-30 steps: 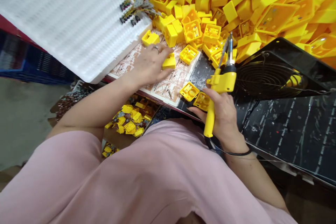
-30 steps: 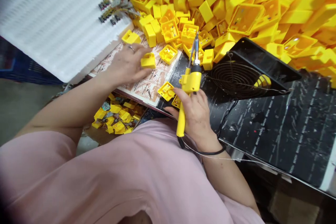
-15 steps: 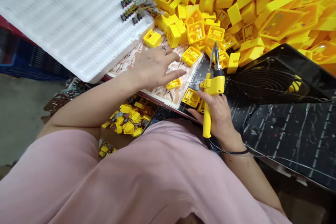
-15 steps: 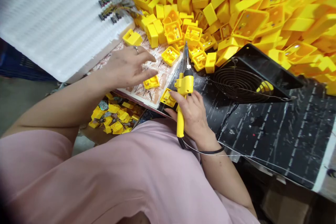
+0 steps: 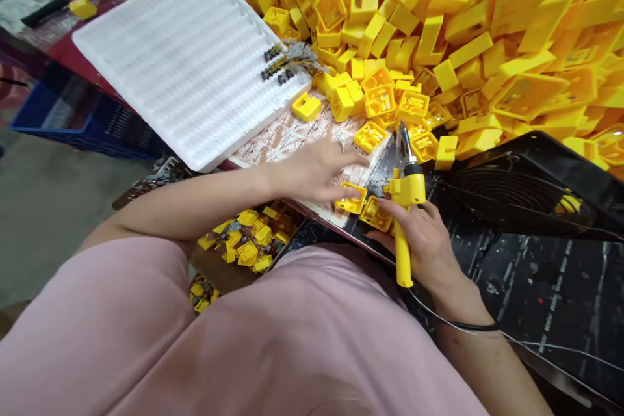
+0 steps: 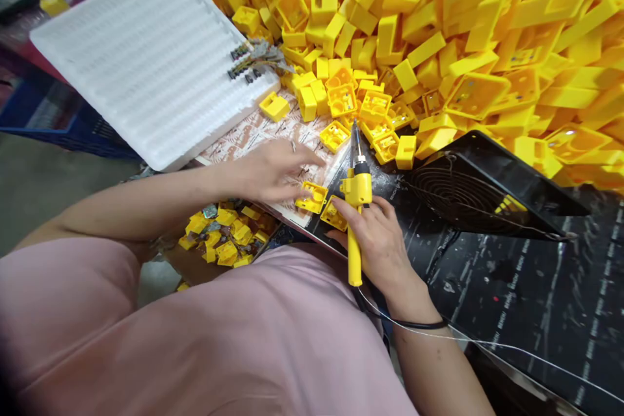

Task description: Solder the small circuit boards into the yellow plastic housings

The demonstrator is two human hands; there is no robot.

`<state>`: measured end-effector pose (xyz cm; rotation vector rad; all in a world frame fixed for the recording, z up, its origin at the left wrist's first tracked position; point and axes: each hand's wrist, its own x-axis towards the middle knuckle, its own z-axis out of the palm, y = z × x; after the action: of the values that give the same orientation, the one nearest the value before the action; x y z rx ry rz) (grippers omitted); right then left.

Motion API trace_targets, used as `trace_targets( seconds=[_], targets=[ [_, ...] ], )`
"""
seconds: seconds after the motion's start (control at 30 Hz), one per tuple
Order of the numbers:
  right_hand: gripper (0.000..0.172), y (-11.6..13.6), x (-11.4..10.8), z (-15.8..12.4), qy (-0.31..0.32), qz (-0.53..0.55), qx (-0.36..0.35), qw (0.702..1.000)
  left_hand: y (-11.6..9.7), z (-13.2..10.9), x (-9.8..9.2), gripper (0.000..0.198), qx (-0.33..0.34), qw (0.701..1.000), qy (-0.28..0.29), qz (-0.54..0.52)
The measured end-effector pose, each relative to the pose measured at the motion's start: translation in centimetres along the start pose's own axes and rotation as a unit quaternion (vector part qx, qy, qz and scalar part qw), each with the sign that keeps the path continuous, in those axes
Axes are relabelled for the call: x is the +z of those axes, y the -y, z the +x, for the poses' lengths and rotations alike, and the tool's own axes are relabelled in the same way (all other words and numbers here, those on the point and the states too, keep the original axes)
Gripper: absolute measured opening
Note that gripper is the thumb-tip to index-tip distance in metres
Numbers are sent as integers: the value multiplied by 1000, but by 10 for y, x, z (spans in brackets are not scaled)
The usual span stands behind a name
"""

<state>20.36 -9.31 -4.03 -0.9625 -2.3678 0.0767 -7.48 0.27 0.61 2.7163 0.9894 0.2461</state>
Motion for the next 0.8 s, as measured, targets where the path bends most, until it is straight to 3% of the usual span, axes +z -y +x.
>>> trace_targets(
  seconds=[0.07, 0.1, 0.23, 0.37, 0.43, 0.5, 0.6, 0.7, 0.8],
  targets=[
    [61, 1, 3, 2, -24, -16, -5, 1000, 27, 20, -19, 36, -155, 983, -42, 93],
    [63, 1, 4, 3, -39, -24, -5, 999, 44, 30, -28, 37, -202, 970, -62, 118],
    [67, 2, 4, 2, -74, -32, 2, 997, 112, 60, -45, 43, -267, 951, -90, 127],
    [66, 2, 2, -1, -94, -28, 9, 995, 151, 63, -66, 92, -303, 939, -158, 50],
    [68, 1, 1, -1, -110, -24, 20, 993, 150, 55, -90, 91, -294, 931, -211, -40],
    [69, 0, 2, 1, -118, -31, 28, 992, 136, 45, -115, 71, -258, 923, -241, -151],
    [61, -1, 2, 3, -128, -41, 32, 990, 101, 29, -136, 64, -196, 938, -184, -217],
    [52, 2, 0, -2, -146, -20, 41, 988, 74, 16, -126, 69, -152, 966, -106, -182],
    [57, 12, -6, -6, -156, 13, 89, 984, 63, 5, -94, 76, -132, 981, -96, -103]
  ],
)
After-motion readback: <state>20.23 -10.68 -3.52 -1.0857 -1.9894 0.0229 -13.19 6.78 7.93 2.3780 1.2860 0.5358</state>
